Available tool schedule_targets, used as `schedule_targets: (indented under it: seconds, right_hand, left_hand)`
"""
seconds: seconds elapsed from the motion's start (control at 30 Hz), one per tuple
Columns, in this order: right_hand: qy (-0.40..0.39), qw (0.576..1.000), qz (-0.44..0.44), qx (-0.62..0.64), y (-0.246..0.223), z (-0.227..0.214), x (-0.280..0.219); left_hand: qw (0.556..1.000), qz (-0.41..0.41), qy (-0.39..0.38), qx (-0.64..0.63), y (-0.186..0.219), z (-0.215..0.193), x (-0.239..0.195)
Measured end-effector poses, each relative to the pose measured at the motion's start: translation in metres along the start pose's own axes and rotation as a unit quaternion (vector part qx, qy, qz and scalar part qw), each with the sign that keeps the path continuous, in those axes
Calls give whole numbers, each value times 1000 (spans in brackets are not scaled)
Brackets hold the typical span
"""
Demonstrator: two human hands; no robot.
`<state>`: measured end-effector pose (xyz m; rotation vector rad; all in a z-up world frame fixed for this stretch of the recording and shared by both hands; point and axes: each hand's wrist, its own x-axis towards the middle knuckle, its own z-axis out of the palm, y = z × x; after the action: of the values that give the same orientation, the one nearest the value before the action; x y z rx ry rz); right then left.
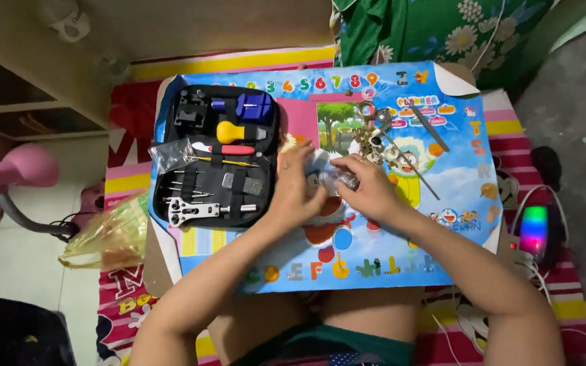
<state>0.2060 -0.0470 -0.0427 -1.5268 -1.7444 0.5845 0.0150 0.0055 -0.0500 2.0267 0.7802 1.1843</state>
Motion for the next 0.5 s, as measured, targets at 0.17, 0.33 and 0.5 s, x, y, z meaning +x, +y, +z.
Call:
schedule_targets:
  seconds: [0.17, 0.33, 0.5]
  right_hand:
    - [-78, 995, -28, -60, 12, 6, 17]
    - [-105, 984, -23, -141, 2, 1, 52]
    - [-88, 972, -77, -205, -15, -15, 74]
  left_hand:
    - [989, 87, -53, 110, -1, 15, -3]
    - [973, 53, -26, 225, -25, 30, -12]
    - [965, -8, -15, 262, -36, 33, -13]
